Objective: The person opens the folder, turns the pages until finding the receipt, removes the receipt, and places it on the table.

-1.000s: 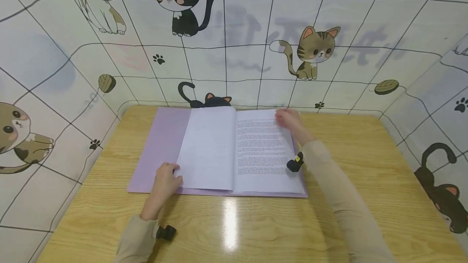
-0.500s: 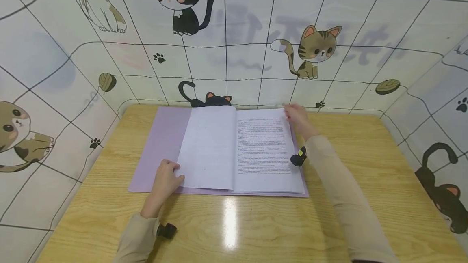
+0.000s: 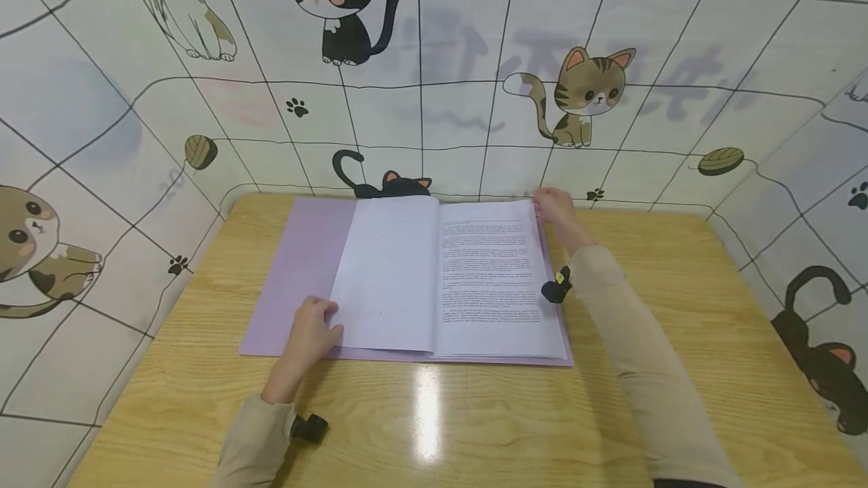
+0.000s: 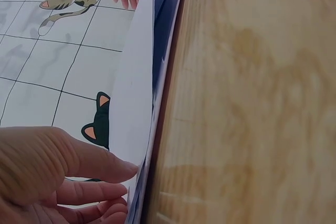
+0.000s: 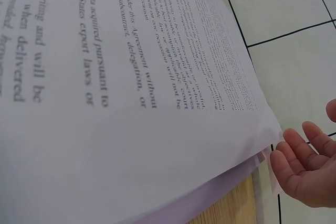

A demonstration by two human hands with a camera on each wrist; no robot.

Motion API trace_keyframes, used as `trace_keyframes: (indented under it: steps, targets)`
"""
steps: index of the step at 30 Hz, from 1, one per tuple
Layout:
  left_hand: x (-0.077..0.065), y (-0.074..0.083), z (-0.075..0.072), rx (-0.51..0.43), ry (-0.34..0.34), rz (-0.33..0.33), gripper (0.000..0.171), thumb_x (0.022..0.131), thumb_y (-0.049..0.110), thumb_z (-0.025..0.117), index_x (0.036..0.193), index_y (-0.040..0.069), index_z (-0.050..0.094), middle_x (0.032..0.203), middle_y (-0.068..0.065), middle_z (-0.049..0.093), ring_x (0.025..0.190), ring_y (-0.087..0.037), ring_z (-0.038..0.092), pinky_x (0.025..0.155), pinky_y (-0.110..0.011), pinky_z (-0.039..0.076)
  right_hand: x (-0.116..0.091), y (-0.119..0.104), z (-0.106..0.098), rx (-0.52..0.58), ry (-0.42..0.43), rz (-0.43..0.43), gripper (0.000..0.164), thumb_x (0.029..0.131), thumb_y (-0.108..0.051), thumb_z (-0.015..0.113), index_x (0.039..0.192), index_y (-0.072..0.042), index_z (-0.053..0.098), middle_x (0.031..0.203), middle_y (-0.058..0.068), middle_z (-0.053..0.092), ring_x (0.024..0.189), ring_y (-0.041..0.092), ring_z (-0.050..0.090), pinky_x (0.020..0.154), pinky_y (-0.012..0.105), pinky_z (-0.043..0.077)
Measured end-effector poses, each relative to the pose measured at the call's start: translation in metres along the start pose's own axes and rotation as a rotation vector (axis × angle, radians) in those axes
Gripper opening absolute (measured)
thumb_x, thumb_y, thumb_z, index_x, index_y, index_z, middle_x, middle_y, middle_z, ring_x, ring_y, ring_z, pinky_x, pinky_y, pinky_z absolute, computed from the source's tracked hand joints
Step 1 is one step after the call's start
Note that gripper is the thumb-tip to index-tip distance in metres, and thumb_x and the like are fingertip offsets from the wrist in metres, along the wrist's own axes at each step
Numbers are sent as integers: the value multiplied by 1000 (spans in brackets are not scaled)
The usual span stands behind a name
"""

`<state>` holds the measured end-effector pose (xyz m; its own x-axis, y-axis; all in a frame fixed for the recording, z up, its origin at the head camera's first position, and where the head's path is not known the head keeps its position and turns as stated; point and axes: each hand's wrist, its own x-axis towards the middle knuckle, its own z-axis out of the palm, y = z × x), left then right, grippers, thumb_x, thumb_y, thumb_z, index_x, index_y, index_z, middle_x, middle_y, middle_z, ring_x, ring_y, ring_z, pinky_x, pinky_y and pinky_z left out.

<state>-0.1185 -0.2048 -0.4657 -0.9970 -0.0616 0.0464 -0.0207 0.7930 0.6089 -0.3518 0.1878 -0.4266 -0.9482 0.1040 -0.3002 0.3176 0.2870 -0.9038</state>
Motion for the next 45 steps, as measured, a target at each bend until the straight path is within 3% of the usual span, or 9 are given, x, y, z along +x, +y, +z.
trace_keyframes:
  steps: [16, 21, 26, 30, 36, 45]
  targets:
    - [1, -9, 3, -56, 17, 30, 33, 70, -7, 67, 100, -18, 60, 98, -27, 55, 92, -39, 54, 82, -49, 47, 0, 0, 3, 1, 5, 15, 52, 98, -25, 40, 145, -4, 30, 140, 18, 41, 124, 29, 42, 102, 37, 37]
    - [-1, -10, 2, -79, 28, 47, 32, 69, -7, 67, 99, -17, 61, 96, -25, 55, 86, -34, 54, 77, -46, 47, -3, 0, 2, 12, 4, 23, 51, 97, -25, 42, 143, -5, 34, 136, 16, 43, 119, 27, 45, 101, 37, 37]
    - [-1, -12, 1, -99, 37, 59, 30, 70, -7, 68, 98, -16, 62, 93, -22, 55, 81, -30, 52, 73, -41, 46, -4, 3, 2, -18, -4, 39, 46, 96, -22, 49, 139, -6, 41, 135, 13, 46, 109, 21, 48, 92, 32, 41]
    - [-1, -14, 0, -117, 37, 70, 29, 70, -7, 68, 97, -15, 62, 92, -21, 55, 80, -29, 52, 72, -39, 47, -6, 7, 1, -59, -58, 41, 48, 95, -22, 50, 139, -6, 40, 132, 13, 47, 105, 20, 48, 85, 29, 41]
    - [0, -16, 1, -126, 49, 83, 28, 69, -7, 69, 95, -14, 63, 89, -19, 54, 79, -28, 53, 71, -38, 48, -9, 13, -3, -39, -155, 30, 51, 95, -18, 49, 141, -2, 36, 132, 17, 48, 106, 23, 52, 90, 30, 43]
    - [1, -17, 2, -118, 41, 75, 30, 69, -5, 69, 96, -14, 62, 90, -19, 54, 79, -28, 52, 71, -38, 47, -29, 14, -6, -57, -261, -28, 45, 96, -17, 48, 138, -2, 40, 125, 17, 51, 99, 21, 56, 83, 29, 44]
